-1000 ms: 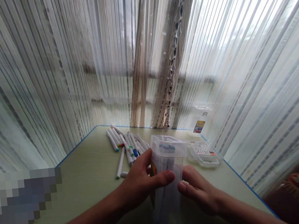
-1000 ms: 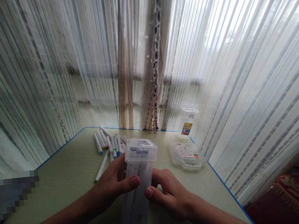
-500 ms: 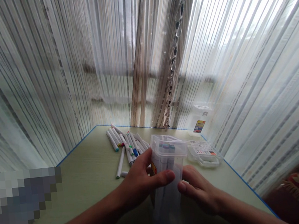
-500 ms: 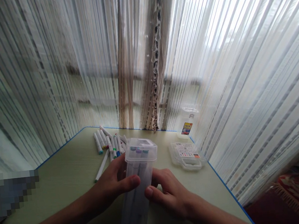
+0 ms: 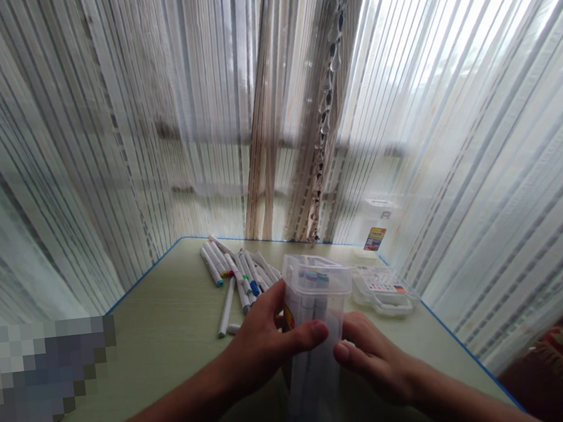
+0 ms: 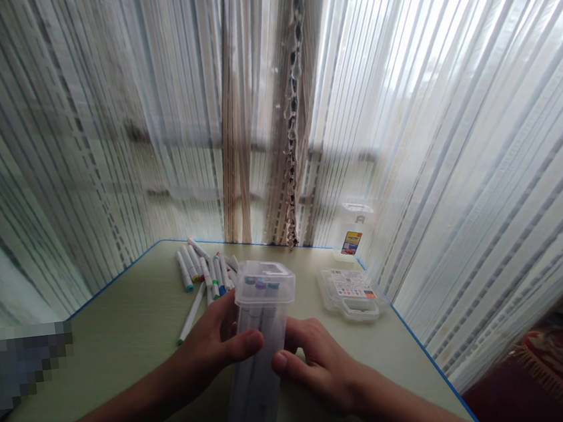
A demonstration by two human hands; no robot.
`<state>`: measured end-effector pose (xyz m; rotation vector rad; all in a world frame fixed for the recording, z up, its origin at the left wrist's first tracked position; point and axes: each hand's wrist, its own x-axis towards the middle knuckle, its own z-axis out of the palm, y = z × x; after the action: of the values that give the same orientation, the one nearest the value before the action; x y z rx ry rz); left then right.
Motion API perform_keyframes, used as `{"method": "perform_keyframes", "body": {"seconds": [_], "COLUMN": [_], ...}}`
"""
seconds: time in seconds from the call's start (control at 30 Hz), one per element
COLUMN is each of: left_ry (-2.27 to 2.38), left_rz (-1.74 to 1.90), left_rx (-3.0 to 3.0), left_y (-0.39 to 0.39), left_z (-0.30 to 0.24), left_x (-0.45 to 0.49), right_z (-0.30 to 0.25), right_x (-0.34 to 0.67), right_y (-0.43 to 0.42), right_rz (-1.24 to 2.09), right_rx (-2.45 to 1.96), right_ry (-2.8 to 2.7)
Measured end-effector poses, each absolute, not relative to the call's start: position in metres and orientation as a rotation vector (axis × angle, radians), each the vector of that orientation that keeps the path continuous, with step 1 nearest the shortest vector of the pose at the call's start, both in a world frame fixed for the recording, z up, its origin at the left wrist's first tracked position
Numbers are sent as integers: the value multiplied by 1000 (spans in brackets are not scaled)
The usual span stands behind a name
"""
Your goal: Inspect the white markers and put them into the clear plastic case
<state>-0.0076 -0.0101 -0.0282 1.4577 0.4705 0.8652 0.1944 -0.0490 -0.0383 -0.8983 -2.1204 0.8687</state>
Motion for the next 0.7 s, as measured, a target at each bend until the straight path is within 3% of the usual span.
{"method": "perform_keyframes", "body": {"seconds": [0.7], "left_ry": [506], "left_rz": [879], "left_rx": [1535], "left_y": [-13], "left_z": [-25], "left_x": [-8], "right_z": [-34], "right_x": [194], "right_y": [-51], "right_rz": [850], "right_rx": [-913], "right_ry": [-2140]}}
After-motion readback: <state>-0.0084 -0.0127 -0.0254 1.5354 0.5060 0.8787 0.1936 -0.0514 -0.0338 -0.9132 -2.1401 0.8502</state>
